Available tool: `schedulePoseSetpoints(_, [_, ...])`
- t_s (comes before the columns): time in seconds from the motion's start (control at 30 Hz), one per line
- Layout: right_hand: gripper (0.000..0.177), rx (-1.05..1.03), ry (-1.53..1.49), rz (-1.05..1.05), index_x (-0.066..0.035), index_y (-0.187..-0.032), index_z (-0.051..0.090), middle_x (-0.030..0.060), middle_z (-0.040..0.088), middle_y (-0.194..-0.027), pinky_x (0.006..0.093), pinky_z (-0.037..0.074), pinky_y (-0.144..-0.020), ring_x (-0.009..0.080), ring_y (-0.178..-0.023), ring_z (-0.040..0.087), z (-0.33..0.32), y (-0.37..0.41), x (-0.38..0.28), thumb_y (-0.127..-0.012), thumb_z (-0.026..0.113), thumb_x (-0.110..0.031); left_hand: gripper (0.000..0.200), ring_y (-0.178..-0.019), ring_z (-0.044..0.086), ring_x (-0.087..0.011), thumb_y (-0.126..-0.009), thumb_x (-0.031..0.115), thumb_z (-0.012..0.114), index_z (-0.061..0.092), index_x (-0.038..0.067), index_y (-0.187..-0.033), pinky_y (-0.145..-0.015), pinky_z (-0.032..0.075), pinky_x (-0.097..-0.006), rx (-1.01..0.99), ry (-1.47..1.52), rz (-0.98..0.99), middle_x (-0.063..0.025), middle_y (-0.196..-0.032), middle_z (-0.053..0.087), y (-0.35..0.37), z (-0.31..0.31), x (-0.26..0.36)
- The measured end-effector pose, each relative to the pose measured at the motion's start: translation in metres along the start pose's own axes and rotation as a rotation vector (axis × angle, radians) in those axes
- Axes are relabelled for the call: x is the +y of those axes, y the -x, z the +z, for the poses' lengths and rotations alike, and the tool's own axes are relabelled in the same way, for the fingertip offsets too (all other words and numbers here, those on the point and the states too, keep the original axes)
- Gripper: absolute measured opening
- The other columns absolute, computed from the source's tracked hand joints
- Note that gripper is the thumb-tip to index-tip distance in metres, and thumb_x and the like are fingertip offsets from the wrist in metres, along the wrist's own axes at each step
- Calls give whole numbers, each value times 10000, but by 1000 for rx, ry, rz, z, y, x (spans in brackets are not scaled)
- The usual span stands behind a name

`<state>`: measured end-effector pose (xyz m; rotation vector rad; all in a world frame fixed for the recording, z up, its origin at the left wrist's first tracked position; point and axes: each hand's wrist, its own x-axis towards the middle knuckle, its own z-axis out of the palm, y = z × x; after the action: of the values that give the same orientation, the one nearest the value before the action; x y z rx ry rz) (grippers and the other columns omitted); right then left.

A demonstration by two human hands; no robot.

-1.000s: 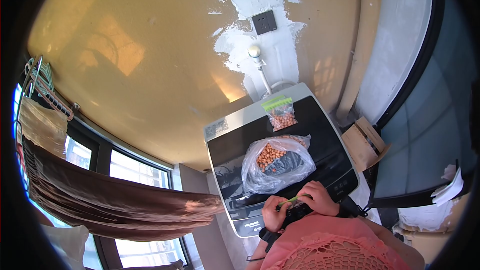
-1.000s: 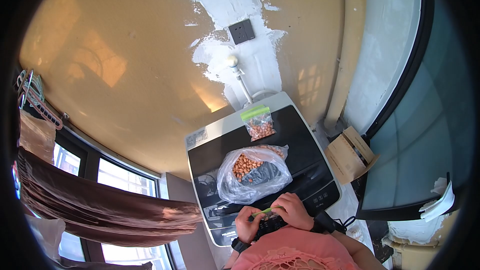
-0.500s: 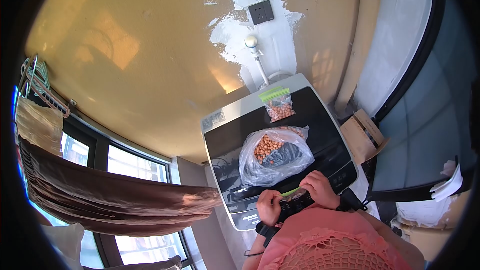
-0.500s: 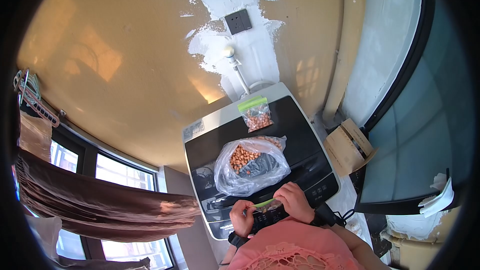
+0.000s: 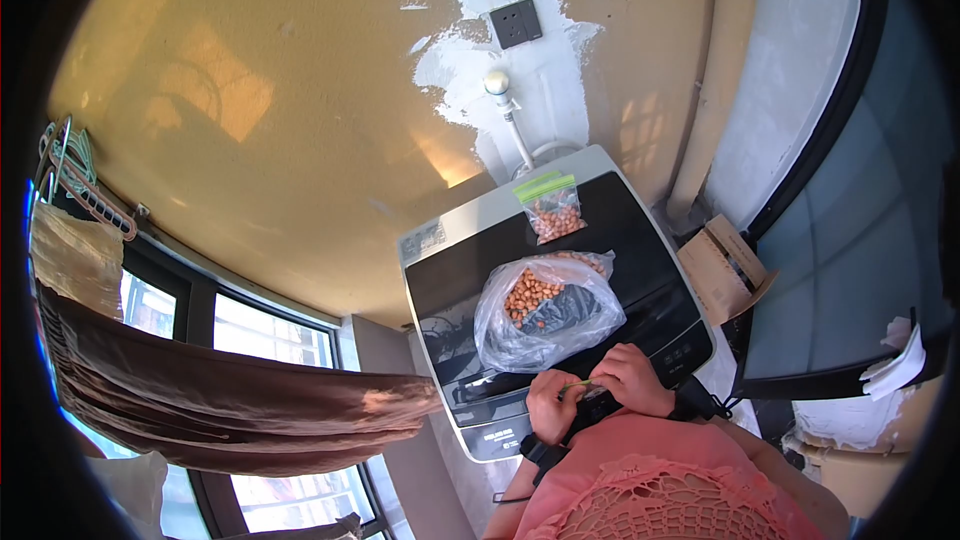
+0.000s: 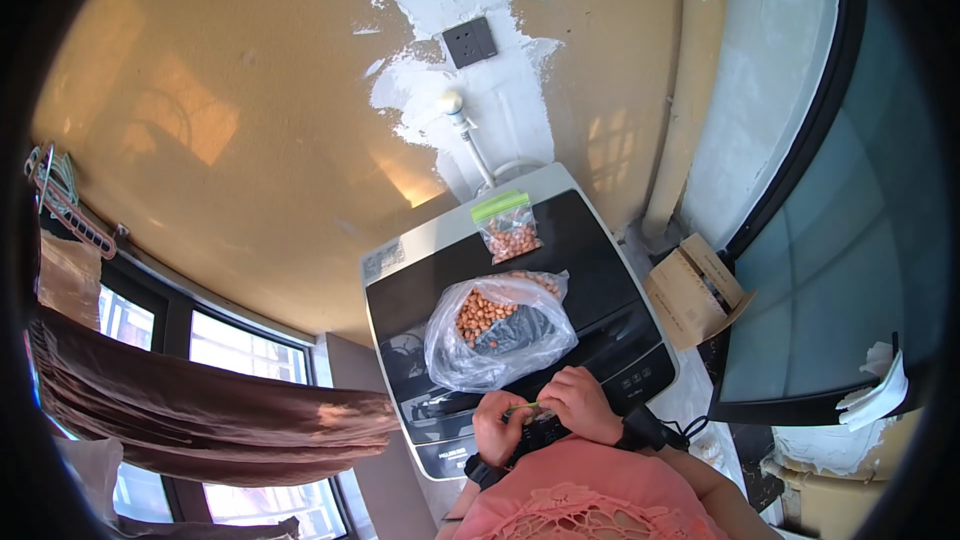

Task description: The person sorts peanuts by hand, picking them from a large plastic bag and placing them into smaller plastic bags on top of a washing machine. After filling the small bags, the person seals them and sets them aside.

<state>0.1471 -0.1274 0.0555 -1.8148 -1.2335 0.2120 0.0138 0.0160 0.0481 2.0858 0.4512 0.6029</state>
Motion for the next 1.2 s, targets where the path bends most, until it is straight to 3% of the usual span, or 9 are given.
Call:
schedulePoseSetpoints(0.1, [77,19,-2,-4,-83,-818,710,54,655,-817,390,453,-771,268,-799,604,4,3,5,-830,750,-147,127,-784,639,-301,-722,42,786,722,45,-832,-702,487,-400,5,-89,65,-100,-792,666,0,4,-5])
schedulePoseSetpoints(0.3, [74,38,-14,-9,-91,-822,725,42,646,-783,382,445,-752,257,-797,605,-3,-5,-5,-825,756,-158,134,-762,642,-305,-721,22,803,739,43,-836,-694,489,-388,23,49,-7,-102,-795,684,-4,4,4])
schedulePoseSetpoints(0.73, [64,7,58,-68,-91,-815,712,50,617,-749,376,449,-732,250,-768,604,0,-2,-5,-815,757,-136,90,-778,657,-296,-742,1,775,718,28,-806,-697,508,-376,-5,-12,1,-106,-782,675,-2,5,-2])
schedulePoseSetpoints(0.93, [74,-69,-69,33,-49,-839,686,92,664,-818,365,512,-714,277,-788,644,-12,-4,-11,-856,719,-113,166,-801,664,-239,-820,46,777,715,0,-966,-742,521,-332,18,147,-68,-120,-883,684,-4,-1,1])
schedulePoseSetpoints(1.0, [76,-61,-231,209,-30,-976,694,63,682,-829,305,515,-710,188,-775,667,-30,-8,-23,-914,680,-72,215,-813,648,-214,-848,59,768,695,-10,-1037,-766,518,-323,135,163,-74,-119,-933,674,-4,-5,-4])
schedulePoseSetpoints(1.03, [76,-64,-228,205,-30,-976,694,63,682,-829,305,515,-710,188,-775,667,-39,-10,-26,-914,680,-72,209,-821,637,-206,-866,64,755,688,-11,-1050,-778,513,-319,165,151,-97,-110,-931,664,-3,-8,-5])
schedulePoseSetpoints(1.1, [217,7,-651,514,-21,-1179,663,16,691,-906,240,505,-743,79,-820,640,-57,-14,-30,-966,623,-33,180,-819,642,-206,-878,58,739,692,-14,-1036,-776,513,-317,210,138,-121,-115,-931,668,-4,-15,-6])
schedulePoseSetpoints(1.13, [350,37,-651,434,-29,-1331,604,-15,670,-988,206,490,-763,30,-870,593,-66,-16,-28,-982,587,-1,180,-819,642,-206,-878,58,739,692,-14,-1036,-776,513,-317,217,144,-119,-115,-931,668,-3,-17,-9])
schedulePoseSetpoints(1.2, [415,96,-728,435,-38,-1383,581,20,672,-1108,208,483,-827,40,-943,595,-82,-22,-24,-973,574,23,155,-821,656,-217,-883,54,730,694,-16,-1017,-766,519,-322,212,130,-121,-123,-937,671,0,-19,-15])
